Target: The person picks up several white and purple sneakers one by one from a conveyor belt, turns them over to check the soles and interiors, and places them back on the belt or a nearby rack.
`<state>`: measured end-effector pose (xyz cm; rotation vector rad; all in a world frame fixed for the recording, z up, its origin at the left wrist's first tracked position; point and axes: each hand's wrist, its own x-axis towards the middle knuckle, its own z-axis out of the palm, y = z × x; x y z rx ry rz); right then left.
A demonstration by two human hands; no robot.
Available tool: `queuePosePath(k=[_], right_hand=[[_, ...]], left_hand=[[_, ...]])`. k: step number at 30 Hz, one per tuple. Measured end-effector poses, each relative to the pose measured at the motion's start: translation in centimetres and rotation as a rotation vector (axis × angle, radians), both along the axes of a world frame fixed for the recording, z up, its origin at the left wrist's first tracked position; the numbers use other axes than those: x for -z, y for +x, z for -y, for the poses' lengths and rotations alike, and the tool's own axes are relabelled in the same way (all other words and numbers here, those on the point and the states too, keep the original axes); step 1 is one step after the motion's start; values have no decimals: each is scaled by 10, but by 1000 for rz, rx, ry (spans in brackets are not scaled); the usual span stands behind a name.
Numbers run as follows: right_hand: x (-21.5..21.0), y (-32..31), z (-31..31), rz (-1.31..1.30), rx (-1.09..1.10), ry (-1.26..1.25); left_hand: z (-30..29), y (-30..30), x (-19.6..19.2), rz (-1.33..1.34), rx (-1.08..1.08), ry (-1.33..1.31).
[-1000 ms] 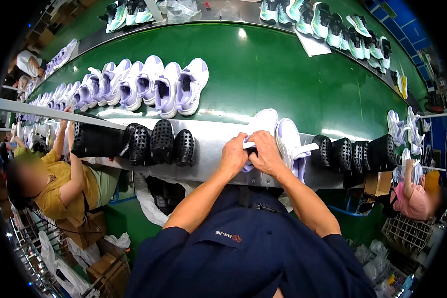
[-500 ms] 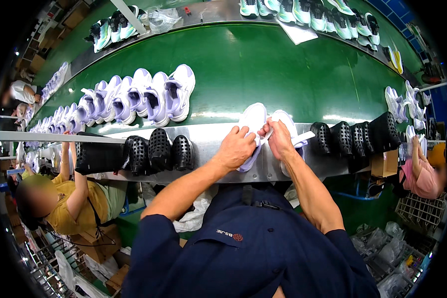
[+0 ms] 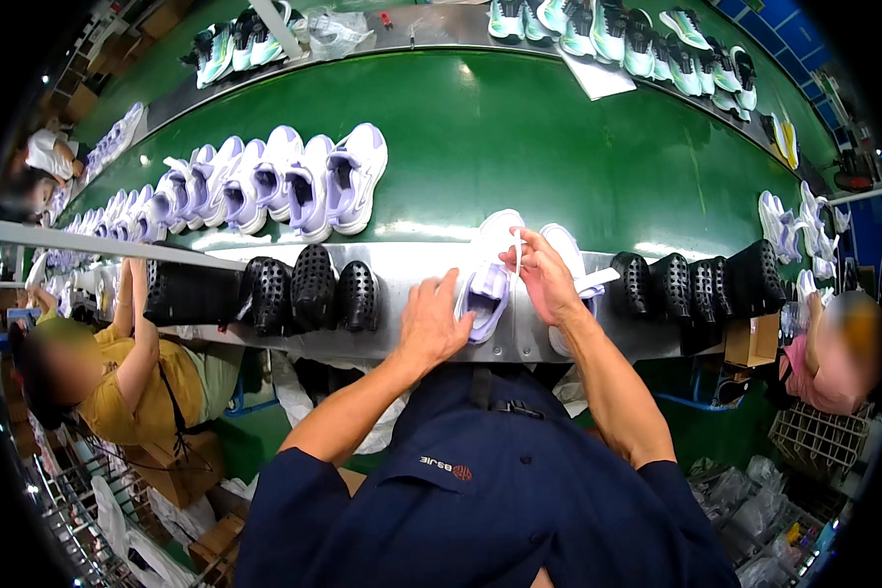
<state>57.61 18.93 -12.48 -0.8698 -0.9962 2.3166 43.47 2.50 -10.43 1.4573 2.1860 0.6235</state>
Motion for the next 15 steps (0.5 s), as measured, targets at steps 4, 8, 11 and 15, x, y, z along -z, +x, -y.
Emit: queuePosePath(k=[4,8,11,15], right_hand=[[-13,-3,5,198,-190,162],[-44,18,-7,410,-560,707],[-74,30,-4,427,-564,970],[-103,38,10,453,-609,990]], left_hand=[[3,22,51,562,-468,-451],[-2,23,55,911,-621,-377],[17,17,44,328,-455,-155],[14,6,3,65,-300,37]])
